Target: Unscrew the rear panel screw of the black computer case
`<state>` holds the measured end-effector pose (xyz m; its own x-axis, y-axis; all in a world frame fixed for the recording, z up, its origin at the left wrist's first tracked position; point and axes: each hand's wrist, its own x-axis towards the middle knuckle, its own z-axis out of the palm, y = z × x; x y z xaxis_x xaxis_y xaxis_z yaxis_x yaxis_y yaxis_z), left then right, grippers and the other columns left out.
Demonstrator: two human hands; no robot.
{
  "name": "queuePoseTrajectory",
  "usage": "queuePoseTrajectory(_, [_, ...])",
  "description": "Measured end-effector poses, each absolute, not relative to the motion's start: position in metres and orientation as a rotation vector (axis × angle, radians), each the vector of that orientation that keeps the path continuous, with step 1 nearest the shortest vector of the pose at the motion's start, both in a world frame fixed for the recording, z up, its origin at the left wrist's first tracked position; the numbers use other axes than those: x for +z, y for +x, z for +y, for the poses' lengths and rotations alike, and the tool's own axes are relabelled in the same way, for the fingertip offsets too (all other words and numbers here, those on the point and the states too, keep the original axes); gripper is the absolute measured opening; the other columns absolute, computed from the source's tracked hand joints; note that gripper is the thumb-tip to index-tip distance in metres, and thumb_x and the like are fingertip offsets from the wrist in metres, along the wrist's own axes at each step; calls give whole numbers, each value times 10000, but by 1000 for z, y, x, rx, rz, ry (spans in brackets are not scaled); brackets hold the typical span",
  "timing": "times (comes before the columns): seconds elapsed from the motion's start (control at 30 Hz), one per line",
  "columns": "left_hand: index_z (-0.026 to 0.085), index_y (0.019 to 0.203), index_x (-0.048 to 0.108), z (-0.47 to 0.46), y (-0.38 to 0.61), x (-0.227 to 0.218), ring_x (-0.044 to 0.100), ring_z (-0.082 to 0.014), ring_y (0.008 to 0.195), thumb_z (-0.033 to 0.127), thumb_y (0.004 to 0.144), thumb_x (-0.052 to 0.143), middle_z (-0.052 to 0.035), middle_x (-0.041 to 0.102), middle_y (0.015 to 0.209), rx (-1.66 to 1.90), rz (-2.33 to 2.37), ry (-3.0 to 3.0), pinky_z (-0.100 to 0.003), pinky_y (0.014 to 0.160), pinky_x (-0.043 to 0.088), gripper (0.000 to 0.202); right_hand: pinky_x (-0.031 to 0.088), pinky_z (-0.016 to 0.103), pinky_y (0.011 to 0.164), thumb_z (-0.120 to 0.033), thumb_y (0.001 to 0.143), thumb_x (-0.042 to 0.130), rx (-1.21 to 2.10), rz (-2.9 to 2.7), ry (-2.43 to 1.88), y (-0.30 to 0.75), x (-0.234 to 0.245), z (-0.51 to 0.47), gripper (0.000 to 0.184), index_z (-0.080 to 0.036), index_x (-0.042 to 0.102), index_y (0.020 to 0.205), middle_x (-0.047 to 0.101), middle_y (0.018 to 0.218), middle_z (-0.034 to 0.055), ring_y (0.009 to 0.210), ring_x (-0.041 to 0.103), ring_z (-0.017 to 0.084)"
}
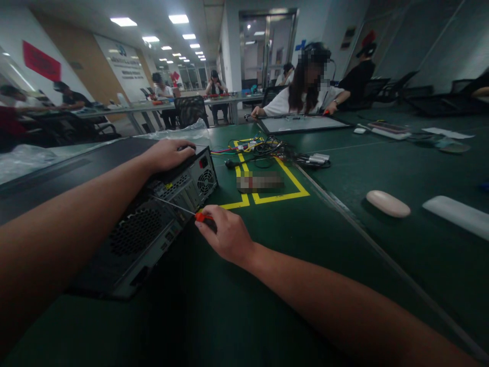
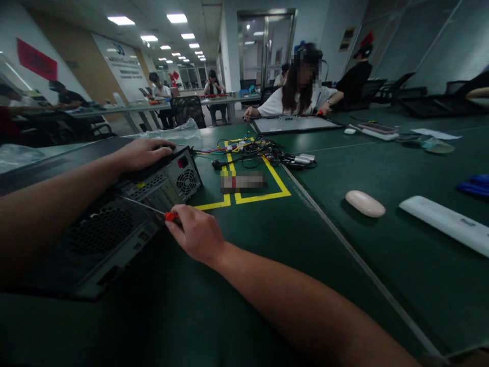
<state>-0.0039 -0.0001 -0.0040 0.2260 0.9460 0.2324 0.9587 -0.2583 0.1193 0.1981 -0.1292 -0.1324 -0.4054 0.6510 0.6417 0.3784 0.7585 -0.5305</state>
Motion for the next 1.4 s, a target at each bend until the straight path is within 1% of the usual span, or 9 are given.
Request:
queuePoseTrajectory(0.33, [247, 1225, 601, -2, -2, -3, 552, -274, 1066, 518, 824, 352, -49, 622, 1188, -376, -1882, -2407, -369, 947, 391, 545, 465, 271, 809, -405, 919, 422, 385, -2043, -777, 199, -131, -130, 283, -187, 504, 1080, 644, 978, 46, 895, 611, 149])
queuePoseTrajectory(0.57, [219, 1208, 617, -1, -3, -4, 561, -275, 1051, 515, 820, 360, -63, 629, 1167, -388, -1868, -2413, -359, 941, 394, 552, 462, 271, 800, -416, 920, 416, 380, -2044, -795, 199, -130, -129, 296, -185, 516, 1074, 642, 969, 47, 880, 605, 149])
queuePoseTrajectory(0.7, [246, 1208, 618, 0, -4, -5, 559, -269, 1055, 526, 811, 365, -40, 630, 1167, -388, -1876, -2408, -352, 940, 395, 548, 463, 267, 788, -421, 921, 409, 381, -2041, -798, 199, -130, -129, 302, -182, 523, 1066, 642, 953, 46, 866, 603, 145])
queuePoseTrajectory(0.83, [268, 1216, 613, 1, -5, -5, 559, -269, 1051, 535, 807, 374, -39, 627, 1170, -397, -1895, -2403, -357, 941, 395, 543, 459, 269, 794, -427, 928, 391, 361, -2048, -811, 198, -129, -130, 315, -180, 539, 1054, 641, 945, 46, 867, 599, 148])
queuePoseTrajectory(1.07, [255, 1208, 616, 2, -5, -5, 557, -284, 1057, 519, 811, 380, -49, 628, 1170, -406, -1875, -2421, -376, 945, 395, 532, 460, 268, 795, -422, 936, 367, 375, -2069, -808, 198, -129, -129, 328, -172, 544, 1054, 644, 958, 50, 878, 603, 149])
queuePoseTrajectory(1.23, [257, 1213, 613, 0, -3, -4, 548, -284, 1076, 523, 809, 378, -42, 623, 1184, -399, -1878, -2409, -375, 958, 385, 538, 467, 263, 793, -422, 929, 382, 406, -2056, -801, 198, -128, -130, 319, -173, 537, 1055, 648, 956, 51, 873, 613, 148])
queuePoseTrajectory(1.4, [246, 1223, 609, 1, -4, -4, 555, -299, 1063, 512, 803, 397, -56, 624, 1183, -397, -1883, -2414, -395, 948, 394, 541, 479, 267, 803, -413, 893, 457, 468, -2034, -782, 198, -128, -131, 327, -187, 469, 1129, 645, 977, 46, 907, 624, 151])
